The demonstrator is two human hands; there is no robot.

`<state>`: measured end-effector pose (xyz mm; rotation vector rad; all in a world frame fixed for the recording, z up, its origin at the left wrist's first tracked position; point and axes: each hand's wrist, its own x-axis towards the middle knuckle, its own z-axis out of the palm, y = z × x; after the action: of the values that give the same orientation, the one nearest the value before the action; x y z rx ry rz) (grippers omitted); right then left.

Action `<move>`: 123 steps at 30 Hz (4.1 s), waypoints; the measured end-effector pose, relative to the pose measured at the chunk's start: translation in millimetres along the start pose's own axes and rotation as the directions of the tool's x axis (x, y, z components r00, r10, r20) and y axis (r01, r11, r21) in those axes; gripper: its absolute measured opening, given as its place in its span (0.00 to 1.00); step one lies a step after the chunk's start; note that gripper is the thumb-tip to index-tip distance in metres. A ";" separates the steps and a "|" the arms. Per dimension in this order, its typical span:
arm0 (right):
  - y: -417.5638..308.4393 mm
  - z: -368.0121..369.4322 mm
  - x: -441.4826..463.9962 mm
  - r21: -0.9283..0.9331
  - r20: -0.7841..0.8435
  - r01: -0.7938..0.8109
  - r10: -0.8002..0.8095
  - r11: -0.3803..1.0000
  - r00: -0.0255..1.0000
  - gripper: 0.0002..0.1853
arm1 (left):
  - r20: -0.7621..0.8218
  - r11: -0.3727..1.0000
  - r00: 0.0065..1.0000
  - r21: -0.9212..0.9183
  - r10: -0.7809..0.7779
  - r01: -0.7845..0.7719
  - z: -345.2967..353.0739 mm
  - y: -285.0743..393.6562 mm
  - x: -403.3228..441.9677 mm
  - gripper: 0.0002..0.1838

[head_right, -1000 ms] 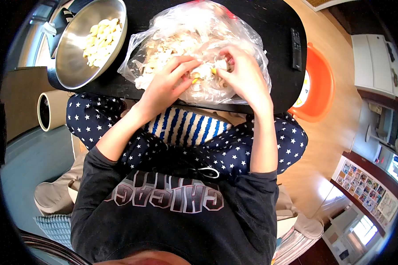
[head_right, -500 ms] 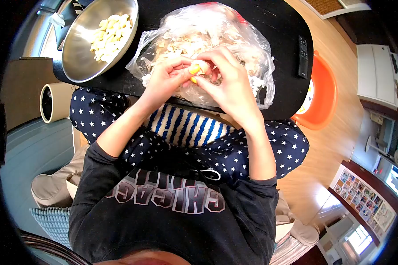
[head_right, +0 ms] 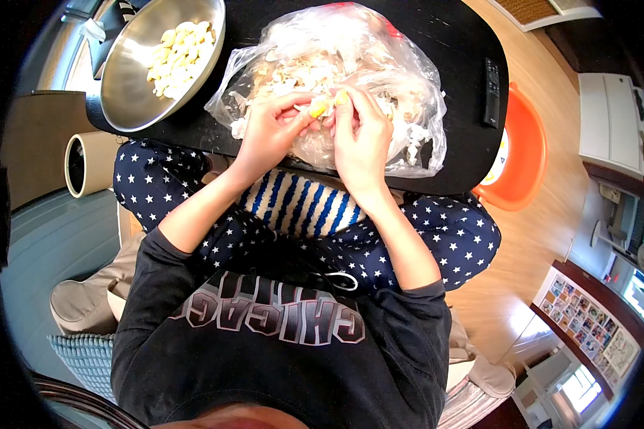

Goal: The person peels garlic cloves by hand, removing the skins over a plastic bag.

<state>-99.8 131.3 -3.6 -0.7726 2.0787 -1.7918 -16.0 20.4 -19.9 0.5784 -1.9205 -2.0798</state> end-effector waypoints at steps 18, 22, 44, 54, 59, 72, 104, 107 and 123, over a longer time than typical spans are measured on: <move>0.3 -21.8 24.1 0.440 0.043 -0.298 0.311 0.847 0.949 0.10 | -0.054 0.802 0.903 0.483 0.427 -0.351 -4.2 19.9 -0.7 0.06; 2.6 -20.8 27.9 0.445 0.006 -0.291 0.322 0.847 0.947 0.11 | 0.066 0.696 0.860 0.558 0.506 -0.452 -3.9 11.2 3.7 0.06; -9.3 6.6 23.8 0.443 0.109 -0.256 0.232 0.859 0.967 0.07 | -0.101 0.880 0.907 0.306 0.409 -0.363 -14.1 19.1 16.8 0.12; -14.2 16.0 15.2 -0.062 -0.041 0.099 -0.102 0.993 0.994 0.07 | -0.181 0.814 0.810 0.312 0.558 -0.490 -8.8 24.9 9.0 0.08; -7.9 22.8 14.1 0.212 0.016 -0.050 0.047 0.976 0.999 0.06 | -0.262 0.813 0.773 0.263 0.578 -0.519 -5.7 11.9 9.3 0.08; -0.6 7.9 35.1 -0.314 0.130 0.042 -0.001 0.948 0.991 0.08 | -0.147 0.902 0.970 -0.360 0.196 -0.237 -20.1 26.5 8.1 0.14; -27.4 7.9 33.2 0.006 0.133 0.410 -0.407 0.912 0.903 0.07 | -0.031 0.957 0.975 -0.187 0.220 -0.222 -25.5 26.6 8.8 0.15; -28.5 10.9 29.6 -0.024 0.124 0.424 -0.418 0.905 0.900 0.08 | -0.031 0.957 0.969 -0.153 0.245 -0.247 -26.6 29.5 7.1 0.14; -19.5 11.4 32.7 -0.194 0.270 0.476 -0.420 0.858 0.867 0.08 | -0.075 0.939 0.994 -0.329 0.082 -0.102 -14.9 20.6 3.6 0.13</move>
<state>-116.3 101.9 17.4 -1.5712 2.1230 -1.5565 -14.2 3.5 -0.7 0.4581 -1.4840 -2.2298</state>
